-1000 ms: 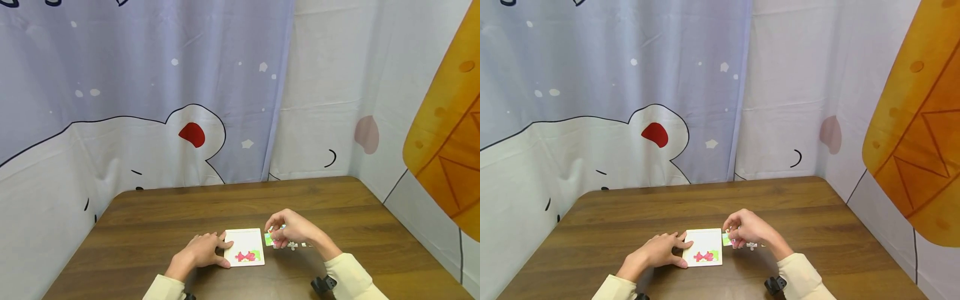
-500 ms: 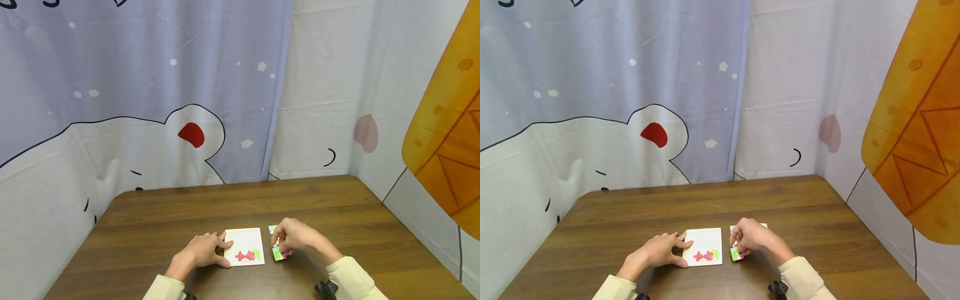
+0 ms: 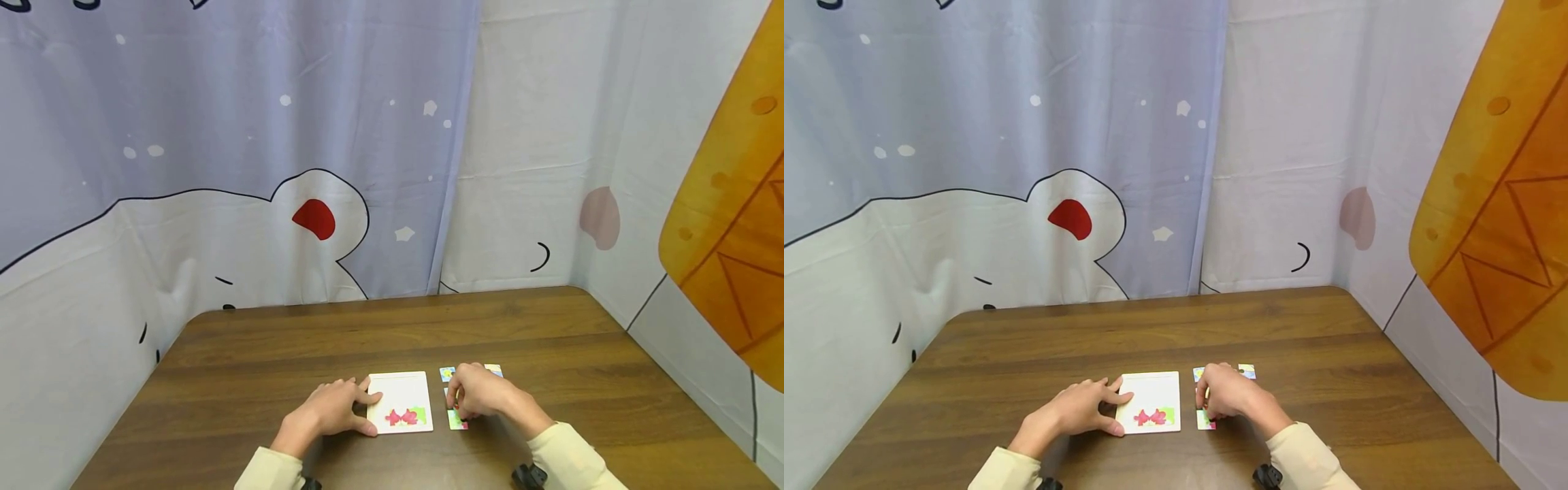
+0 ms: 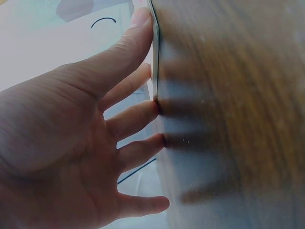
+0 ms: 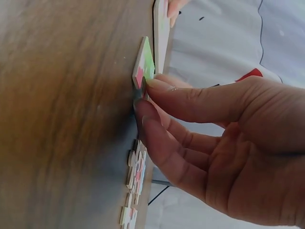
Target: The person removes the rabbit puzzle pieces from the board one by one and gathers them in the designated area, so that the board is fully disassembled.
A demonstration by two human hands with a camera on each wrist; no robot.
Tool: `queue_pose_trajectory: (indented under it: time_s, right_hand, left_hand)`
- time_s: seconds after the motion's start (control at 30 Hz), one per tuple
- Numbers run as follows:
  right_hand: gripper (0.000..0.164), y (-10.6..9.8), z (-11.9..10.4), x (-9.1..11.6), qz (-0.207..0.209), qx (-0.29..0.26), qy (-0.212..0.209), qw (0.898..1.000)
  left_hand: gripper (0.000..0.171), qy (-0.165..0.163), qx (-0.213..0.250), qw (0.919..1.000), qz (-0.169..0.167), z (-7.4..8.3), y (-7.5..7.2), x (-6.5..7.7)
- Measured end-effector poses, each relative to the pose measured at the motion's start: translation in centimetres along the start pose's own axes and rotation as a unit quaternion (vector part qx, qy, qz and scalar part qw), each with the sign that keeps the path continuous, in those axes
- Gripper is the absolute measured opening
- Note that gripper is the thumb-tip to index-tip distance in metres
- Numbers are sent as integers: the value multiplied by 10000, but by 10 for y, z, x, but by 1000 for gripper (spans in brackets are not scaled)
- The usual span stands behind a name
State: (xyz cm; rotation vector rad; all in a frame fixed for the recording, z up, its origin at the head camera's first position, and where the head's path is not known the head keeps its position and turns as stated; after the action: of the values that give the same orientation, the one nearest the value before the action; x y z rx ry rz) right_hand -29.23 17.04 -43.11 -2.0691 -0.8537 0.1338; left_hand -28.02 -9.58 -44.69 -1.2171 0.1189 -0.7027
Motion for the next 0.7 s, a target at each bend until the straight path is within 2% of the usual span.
queue_pose_trajectory:
  time_s: [0.37, 0.53, 0.7]
  right_hand:
    - [27, -5, 0, 2, 196, 361, 25, 9992]
    - [26, -17, -2, 4, 552, 415, -42, 9976]
    - [25, -17, -12, -1, 537, 384, -260, 9975]
  left_hand:
    - [67, -46, -6, 10000, -25, 1, -1, -1]
    - [67, -69, 8, 10000, -34, 1, -3, 0]
    - [68, -80, -27, 10000, -31, 1, -2, -1]
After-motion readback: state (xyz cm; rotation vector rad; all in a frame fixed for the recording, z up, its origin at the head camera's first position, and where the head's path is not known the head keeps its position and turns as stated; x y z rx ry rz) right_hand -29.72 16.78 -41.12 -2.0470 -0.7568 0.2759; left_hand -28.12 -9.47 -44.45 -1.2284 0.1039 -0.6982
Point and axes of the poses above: each hand's wrist, its own x-axis away from the middle knuckle, its own y-axis out of the palm, z = x × y, the point moved 3 cm from there along -x, towards the middle knuckle, and after that the axes turned 10 degrees about -z, right-handed, at the moved point
